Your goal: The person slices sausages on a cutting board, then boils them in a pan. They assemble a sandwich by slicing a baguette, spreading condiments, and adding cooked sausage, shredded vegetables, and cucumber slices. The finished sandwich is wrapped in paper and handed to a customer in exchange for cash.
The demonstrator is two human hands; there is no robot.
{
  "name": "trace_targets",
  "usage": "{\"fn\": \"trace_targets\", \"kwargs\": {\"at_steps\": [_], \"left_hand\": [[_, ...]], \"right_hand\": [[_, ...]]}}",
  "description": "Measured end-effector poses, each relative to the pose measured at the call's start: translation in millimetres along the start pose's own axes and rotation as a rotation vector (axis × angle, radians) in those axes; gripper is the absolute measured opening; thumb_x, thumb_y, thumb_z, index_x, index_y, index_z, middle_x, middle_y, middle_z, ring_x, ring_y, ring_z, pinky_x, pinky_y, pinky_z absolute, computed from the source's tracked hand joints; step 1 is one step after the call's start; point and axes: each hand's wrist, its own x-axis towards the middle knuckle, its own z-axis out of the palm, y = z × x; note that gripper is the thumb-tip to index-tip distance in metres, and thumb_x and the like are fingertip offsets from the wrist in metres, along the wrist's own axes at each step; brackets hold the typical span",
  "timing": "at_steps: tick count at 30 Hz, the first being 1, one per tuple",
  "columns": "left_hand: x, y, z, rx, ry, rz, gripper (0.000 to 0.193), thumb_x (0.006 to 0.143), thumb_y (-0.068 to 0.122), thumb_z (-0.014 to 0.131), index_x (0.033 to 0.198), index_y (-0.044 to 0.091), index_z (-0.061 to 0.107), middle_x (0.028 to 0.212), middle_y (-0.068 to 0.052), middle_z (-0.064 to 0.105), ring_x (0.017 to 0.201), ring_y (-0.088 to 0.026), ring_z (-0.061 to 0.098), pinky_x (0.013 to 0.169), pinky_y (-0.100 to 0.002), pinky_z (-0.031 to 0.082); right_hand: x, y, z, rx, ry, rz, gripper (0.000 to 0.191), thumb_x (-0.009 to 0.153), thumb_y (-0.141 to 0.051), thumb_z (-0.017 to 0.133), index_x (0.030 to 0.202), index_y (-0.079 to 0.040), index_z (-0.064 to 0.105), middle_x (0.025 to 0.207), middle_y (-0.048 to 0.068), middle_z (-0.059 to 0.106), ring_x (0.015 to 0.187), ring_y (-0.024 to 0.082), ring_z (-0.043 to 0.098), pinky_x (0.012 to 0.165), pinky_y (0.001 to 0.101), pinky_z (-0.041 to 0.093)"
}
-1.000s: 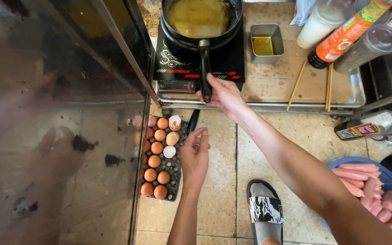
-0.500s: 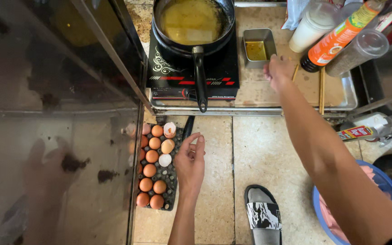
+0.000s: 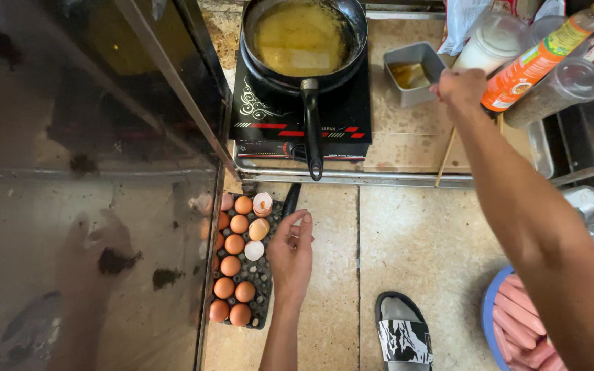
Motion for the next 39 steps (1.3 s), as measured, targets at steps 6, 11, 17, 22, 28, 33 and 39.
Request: {"fn": "trace_targets", "kwargs": {"at_steps": [6, 11, 17, 22, 28, 33, 39], "left_hand": [[-7, 10, 5, -0.009, -0.034, -0.006, 0.037, 0.094, 0.036, 0.069, 0.116, 0.007, 0.076, 0.070, 0.001, 0.062, 0.060, -0.006, 0.050, 0.053, -0.024, 0.040], [-16, 23, 8, -0.014, -0.052, -0.003, 0.040, 0.091, 0.038, 0.071, 0.114, 0.006, 0.077, 0.069, 0.001, 0.061, 0.058, -0.006, 0.048, 0.052, -0.025, 0.038], [-16, 29, 3, -0.006, -0.034, -0.021, 0.043, 0.090, 0.039, 0.072, 0.116, 0.006, 0.076, 0.070, 0.002, 0.061, 0.059, -0.006, 0.048, 0.051, -0.025, 0.040], [-12, 27, -5, -0.006, -0.011, -0.037, 0.045, 0.089, 0.041, 0.072, 0.118, 0.006, 0.075, 0.071, 0.002, 0.061, 0.058, -0.006, 0.048, 0.051, -0.025, 0.040], [-7, 25, -14, 0.036, 0.008, -0.026, 0.047, 0.089, 0.042, 0.072, 0.119, 0.006, 0.075, 0.070, 0.001, 0.062, 0.057, -0.006, 0.050, 0.050, -0.026, 0.041], [-4, 25, -19, 0.031, 0.023, -0.031, 0.048, 0.088, 0.043, 0.071, 0.119, 0.007, 0.075, 0.071, 0.001, 0.062, 0.057, -0.006, 0.050, 0.050, -0.026, 0.041], [0, 25, -22, 0.030, 0.021, -0.041, 0.048, 0.089, 0.043, 0.072, 0.120, 0.007, 0.075, 0.073, 0.001, 0.061, 0.058, -0.007, 0.050, 0.051, -0.026, 0.042]], "right_hand": [[20, -50, -28, -0.044, -0.051, -0.234, 0.029, 0.102, -0.015, 0.062, 0.079, 0.000, 0.071, 0.063, 0.005, 0.066, 0.055, 0.011, 0.070, 0.044, 0.0272, 0.050], [24, -97, -21, -0.013, -0.077, -0.372, 0.028, 0.101, -0.011, 0.058, 0.075, -0.004, 0.067, 0.061, 0.005, 0.064, 0.057, 0.011, 0.071, 0.043, 0.0295, 0.048], [17, -141, 9, -0.269, -0.039, -0.630, 0.040, 0.108, -0.022, 0.058, 0.073, -0.008, 0.069, 0.062, 0.005, 0.066, 0.055, 0.014, 0.070, 0.047, 0.0312, 0.050], [8, -167, 42, -0.567, 0.009, -0.793, 0.040, 0.109, -0.026, 0.059, 0.074, -0.010, 0.071, 0.063, 0.005, 0.067, 0.054, 0.017, 0.068, 0.048, 0.0331, 0.050], [-7, -177, 72, -0.776, 0.008, -0.850, 0.037, 0.107, -0.027, 0.059, 0.076, -0.010, 0.071, 0.064, 0.006, 0.068, 0.054, 0.019, 0.067, 0.048, 0.0353, 0.048], [-12, -181, 91, -0.866, -0.003, -0.878, 0.034, 0.105, -0.027, 0.059, 0.077, -0.011, 0.072, 0.065, 0.007, 0.068, 0.055, 0.020, 0.065, 0.048, 0.0372, 0.047], [-17, -186, 97, -0.909, -0.013, -0.899, 0.032, 0.103, -0.027, 0.059, 0.079, -0.011, 0.072, 0.067, 0.008, 0.068, 0.055, 0.022, 0.064, 0.048, 0.0394, 0.046]]}}
